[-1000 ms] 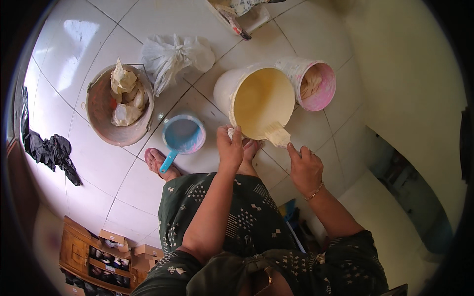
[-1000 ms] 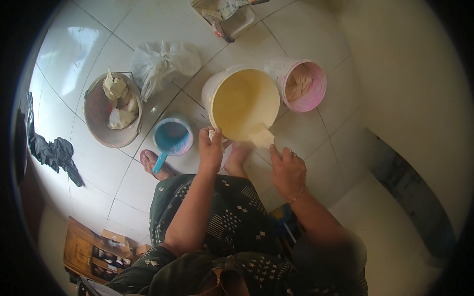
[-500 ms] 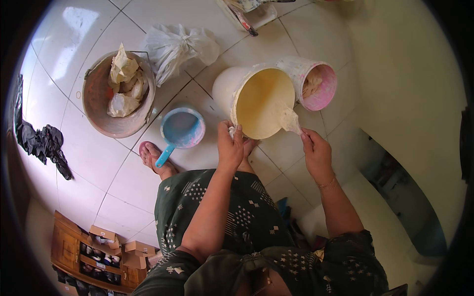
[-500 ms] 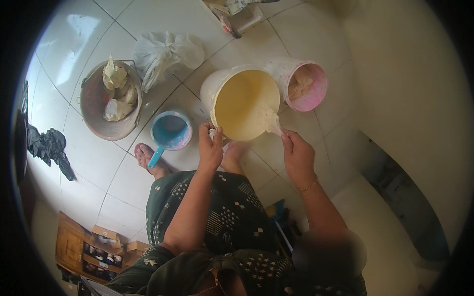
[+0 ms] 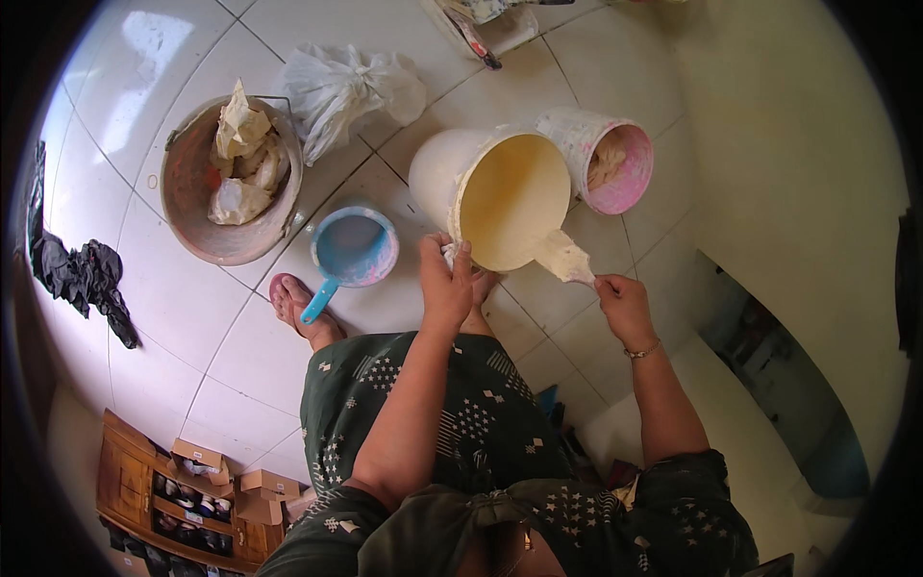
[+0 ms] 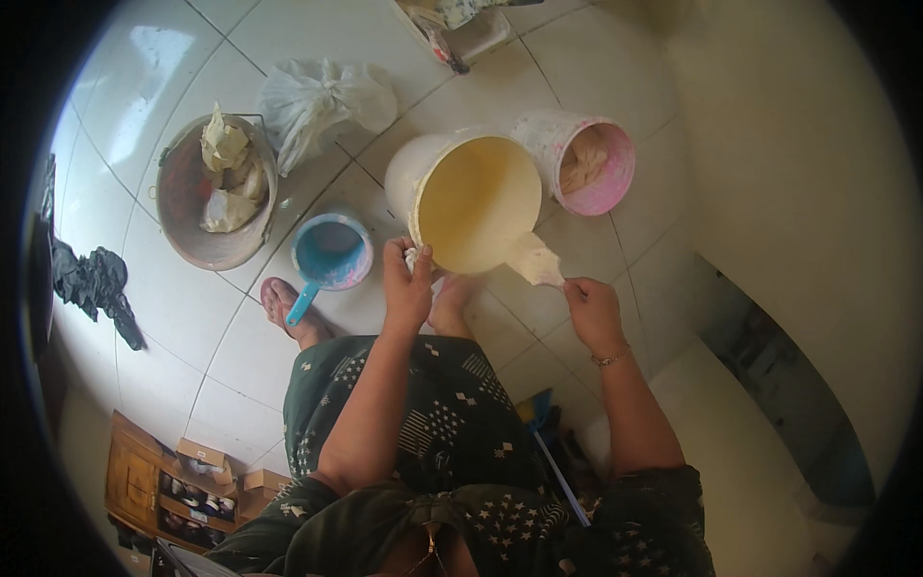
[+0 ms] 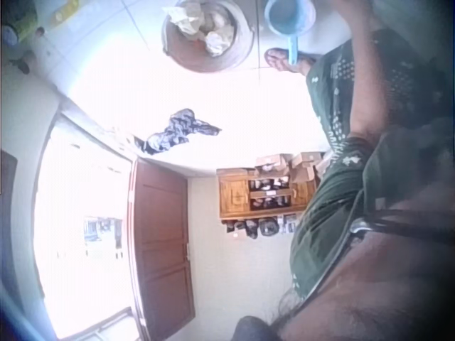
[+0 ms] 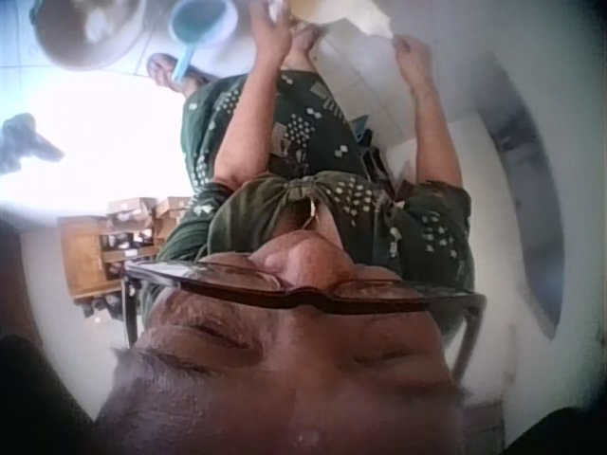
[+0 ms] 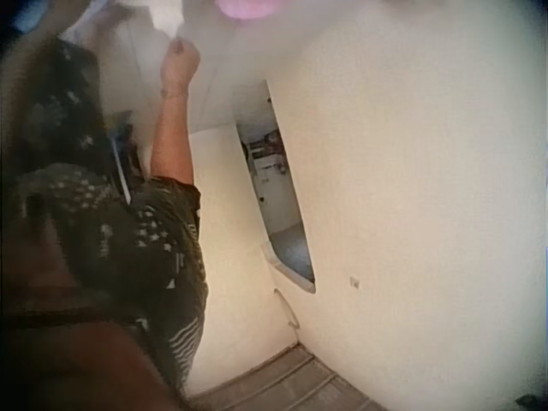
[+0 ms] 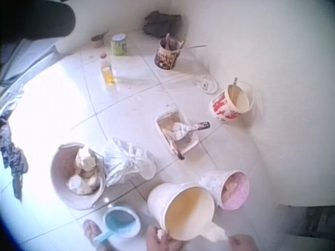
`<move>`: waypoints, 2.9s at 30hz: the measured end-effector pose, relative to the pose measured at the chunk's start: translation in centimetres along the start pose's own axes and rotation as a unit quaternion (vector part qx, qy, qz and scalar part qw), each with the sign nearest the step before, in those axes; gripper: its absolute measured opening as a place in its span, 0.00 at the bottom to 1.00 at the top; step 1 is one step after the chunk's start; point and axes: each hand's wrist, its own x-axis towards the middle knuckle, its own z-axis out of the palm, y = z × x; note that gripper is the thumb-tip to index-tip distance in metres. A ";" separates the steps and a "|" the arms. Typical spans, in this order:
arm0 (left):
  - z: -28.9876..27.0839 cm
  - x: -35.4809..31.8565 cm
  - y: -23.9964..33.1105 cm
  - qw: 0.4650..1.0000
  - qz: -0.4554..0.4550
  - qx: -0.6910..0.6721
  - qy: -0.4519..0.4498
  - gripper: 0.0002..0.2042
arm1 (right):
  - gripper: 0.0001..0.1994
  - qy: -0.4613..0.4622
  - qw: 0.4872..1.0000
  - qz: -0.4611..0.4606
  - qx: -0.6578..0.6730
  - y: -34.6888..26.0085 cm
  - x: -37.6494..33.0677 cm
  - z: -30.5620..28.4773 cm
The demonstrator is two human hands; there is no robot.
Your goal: The person prepares wall filler by mixing a yellowish paste in a bucket and then scraping it out of a cloth bag into another container.
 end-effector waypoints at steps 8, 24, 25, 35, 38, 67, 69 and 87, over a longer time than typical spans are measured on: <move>0.3 -0.6 0.4 0.990 -0.003 -0.139 0.022 0.11 | 0.13 0.136 0.946 -0.234 -0.178 -5.3 -1.8 0.1; -0.1 0.8 -0.7 0.985 -0.021 -0.152 0.075 0.11 | 0.17 0.124 0.861 -0.293 -0.397 -3.7 -3.7 -1.5; -0.2 0.7 -0.4 0.989 0.013 -0.117 0.088 0.10 | 0.16 0.130 0.886 -0.285 -0.342 -4.2 -3.7 -1.8; -0.9 0.7 -0.1 0.993 0.049 -0.046 0.098 0.10 | 0.12 0.006 0.997 -0.015 0.072 -1.3 3.5 2.6; -1.1 0.9 -1.1 0.994 0.030 -0.050 0.096 0.11 | 0.12 0.005 0.998 0.025 0.057 0.4 1.9 0.5; -1.9 2.5 -0.5 0.992 -0.009 -0.091 0.087 0.11 | 0.19 0.150 0.827 -0.390 -0.376 -5.2 0.2 3.9; -1.9 2.6 -0.4 0.993 -0.003 -0.070 0.094 0.11 | 0.20 0.129 0.829 -0.381 -0.387 -3.9 -0.8 2.9; -1.5 2.5 -1.2 0.992 0.025 -0.067 0.100 0.12 | 0.12 0.013 0.987 -0.150 0.060 -5.0 -0.4 0.0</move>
